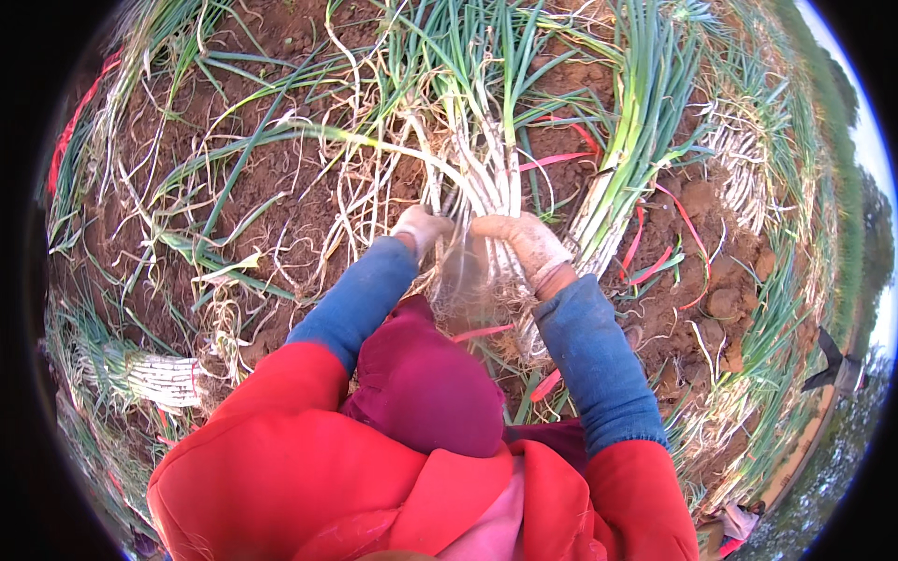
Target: The person gathers green onions from the ground, aligns them into bundles, and secures them with red ties. The person repeats this process multiple times, creating several neat bundles of onions.
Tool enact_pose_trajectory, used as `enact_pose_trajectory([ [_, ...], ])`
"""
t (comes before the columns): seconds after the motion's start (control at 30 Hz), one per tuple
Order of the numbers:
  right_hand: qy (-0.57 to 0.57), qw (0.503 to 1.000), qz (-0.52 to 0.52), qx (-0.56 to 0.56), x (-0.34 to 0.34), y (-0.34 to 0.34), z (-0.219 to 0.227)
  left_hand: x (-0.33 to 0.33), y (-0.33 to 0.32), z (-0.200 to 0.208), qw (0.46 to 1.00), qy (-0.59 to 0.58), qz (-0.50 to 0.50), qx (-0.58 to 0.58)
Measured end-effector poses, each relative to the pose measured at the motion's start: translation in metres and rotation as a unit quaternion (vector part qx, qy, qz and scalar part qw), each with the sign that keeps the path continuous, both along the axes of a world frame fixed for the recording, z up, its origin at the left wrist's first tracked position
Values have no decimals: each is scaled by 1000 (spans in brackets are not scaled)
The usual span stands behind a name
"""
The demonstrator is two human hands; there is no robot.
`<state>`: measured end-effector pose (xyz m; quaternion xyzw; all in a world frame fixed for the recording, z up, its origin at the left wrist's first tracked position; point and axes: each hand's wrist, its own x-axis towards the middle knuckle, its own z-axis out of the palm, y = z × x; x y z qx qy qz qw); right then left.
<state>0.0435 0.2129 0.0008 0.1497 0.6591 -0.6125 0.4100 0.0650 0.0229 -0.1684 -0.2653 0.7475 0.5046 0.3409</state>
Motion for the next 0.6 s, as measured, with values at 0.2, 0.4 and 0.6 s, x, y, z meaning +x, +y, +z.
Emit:
enact_pose_trajectory([
  [0.2, 52, 982, -122, -134, 10, 32, 13, 18, -29, 14, 857, 60, 244, 449],
  [0.4, -14, 990, -118, -76, 57, 19, -78, 28, -4, 22, 825, 65, 210, 521],
  [0.6, 150, 985, 29, 85, 73, 12, -88, 45, 9, 34, 861, 124, 197, 452],
])
